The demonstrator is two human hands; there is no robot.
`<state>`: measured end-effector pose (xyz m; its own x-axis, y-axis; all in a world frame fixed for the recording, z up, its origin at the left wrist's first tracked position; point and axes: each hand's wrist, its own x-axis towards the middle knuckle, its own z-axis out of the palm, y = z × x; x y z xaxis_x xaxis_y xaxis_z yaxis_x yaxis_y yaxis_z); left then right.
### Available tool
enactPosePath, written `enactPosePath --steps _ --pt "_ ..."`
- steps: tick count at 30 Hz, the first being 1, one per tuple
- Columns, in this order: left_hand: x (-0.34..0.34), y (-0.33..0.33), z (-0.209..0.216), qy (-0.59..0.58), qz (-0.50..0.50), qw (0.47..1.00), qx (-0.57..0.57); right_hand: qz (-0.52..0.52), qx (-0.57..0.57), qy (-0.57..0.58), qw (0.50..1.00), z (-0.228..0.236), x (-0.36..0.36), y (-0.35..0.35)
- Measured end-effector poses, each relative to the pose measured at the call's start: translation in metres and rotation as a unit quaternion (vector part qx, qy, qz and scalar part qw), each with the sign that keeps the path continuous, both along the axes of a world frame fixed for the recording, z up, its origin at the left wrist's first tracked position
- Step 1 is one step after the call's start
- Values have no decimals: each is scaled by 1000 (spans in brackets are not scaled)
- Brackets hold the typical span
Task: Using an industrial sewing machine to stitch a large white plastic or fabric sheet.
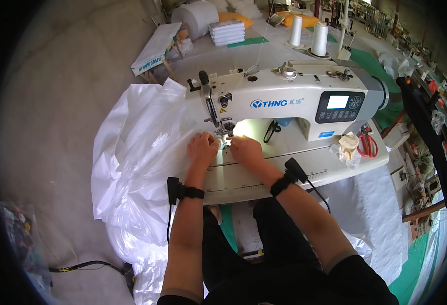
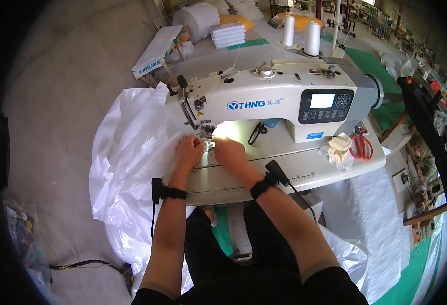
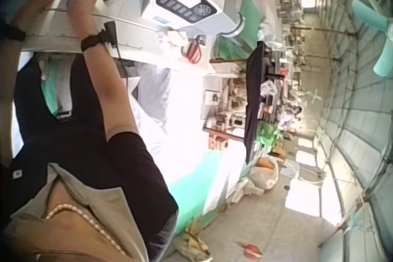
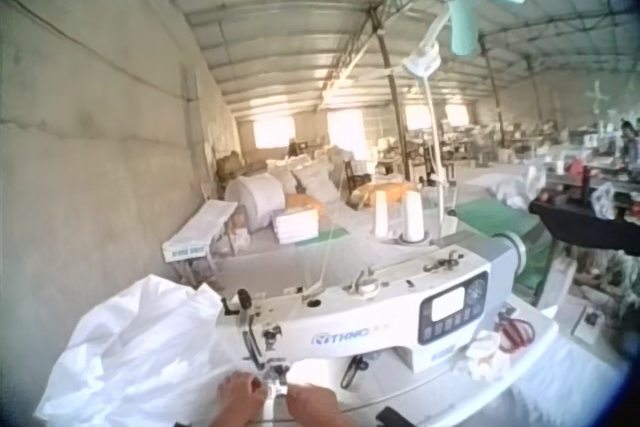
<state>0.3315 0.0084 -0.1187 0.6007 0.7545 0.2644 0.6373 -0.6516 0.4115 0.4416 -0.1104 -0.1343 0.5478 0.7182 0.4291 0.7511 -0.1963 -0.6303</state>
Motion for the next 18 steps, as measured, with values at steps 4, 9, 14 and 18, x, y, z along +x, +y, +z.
enactPosePath --steps 4,9,14,18 --pt "-1 1 -3 6 3 1000 8 19 -47 -190 980 -8 -6 -6" --pt "-20 6 -8 -54 -76 995 37 17 -59 -218 974 -10 -8 -6" --pt "-87 0 -10 3 -74 964 254 -8 -7 -134 991 -4 -5 -24" --pt "-170 4 6 47 34 945 321 27 81 -8 996 -2 -23 -43"
